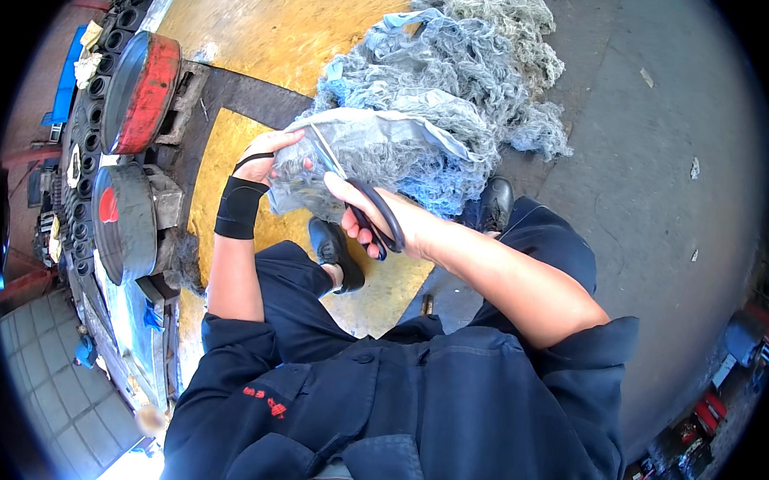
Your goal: The person uses scissors to cut and separate sections of a large pile of tangled grey-blue fibrous mesh material on a fabrication floor.
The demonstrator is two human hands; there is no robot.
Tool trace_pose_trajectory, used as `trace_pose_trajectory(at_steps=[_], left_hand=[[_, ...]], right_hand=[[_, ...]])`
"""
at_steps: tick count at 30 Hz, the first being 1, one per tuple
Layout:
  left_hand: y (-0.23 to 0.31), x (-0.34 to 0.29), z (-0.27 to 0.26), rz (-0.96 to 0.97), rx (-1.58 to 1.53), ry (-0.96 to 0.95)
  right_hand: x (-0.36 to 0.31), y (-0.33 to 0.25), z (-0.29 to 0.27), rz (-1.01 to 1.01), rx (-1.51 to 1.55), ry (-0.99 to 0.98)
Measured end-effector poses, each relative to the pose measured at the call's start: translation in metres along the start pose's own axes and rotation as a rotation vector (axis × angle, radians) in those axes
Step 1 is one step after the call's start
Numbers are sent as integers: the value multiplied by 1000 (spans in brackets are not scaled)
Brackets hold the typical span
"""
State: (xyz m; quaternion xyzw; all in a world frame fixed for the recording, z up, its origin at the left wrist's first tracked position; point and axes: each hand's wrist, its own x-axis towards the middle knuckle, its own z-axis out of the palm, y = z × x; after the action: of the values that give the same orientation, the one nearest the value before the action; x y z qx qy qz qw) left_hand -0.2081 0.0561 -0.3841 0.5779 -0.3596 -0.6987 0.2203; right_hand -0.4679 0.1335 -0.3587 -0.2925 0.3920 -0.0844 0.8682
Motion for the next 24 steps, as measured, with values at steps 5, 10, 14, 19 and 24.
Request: trace_pose_trajectory(at_steps=[5, 10, 14, 19, 24], left_hand=[[3, -6, 2, 41, -56, 10], [7, -9, 6, 33, -82, -22], [6, -8, 12, 92, -44, -5], [11, -12, 16, 121, -81, -40], [15, -18, 15, 124, -189, -5]], right_hand=[[-3, -1, 11, 91, 4, -40], [-2, -3, 12, 112, -33, -31], [1, -2, 10, 111, -33, -22], [15, -2, 12, 82, 25, -13], [25, -3, 12, 32, -21, 11]])
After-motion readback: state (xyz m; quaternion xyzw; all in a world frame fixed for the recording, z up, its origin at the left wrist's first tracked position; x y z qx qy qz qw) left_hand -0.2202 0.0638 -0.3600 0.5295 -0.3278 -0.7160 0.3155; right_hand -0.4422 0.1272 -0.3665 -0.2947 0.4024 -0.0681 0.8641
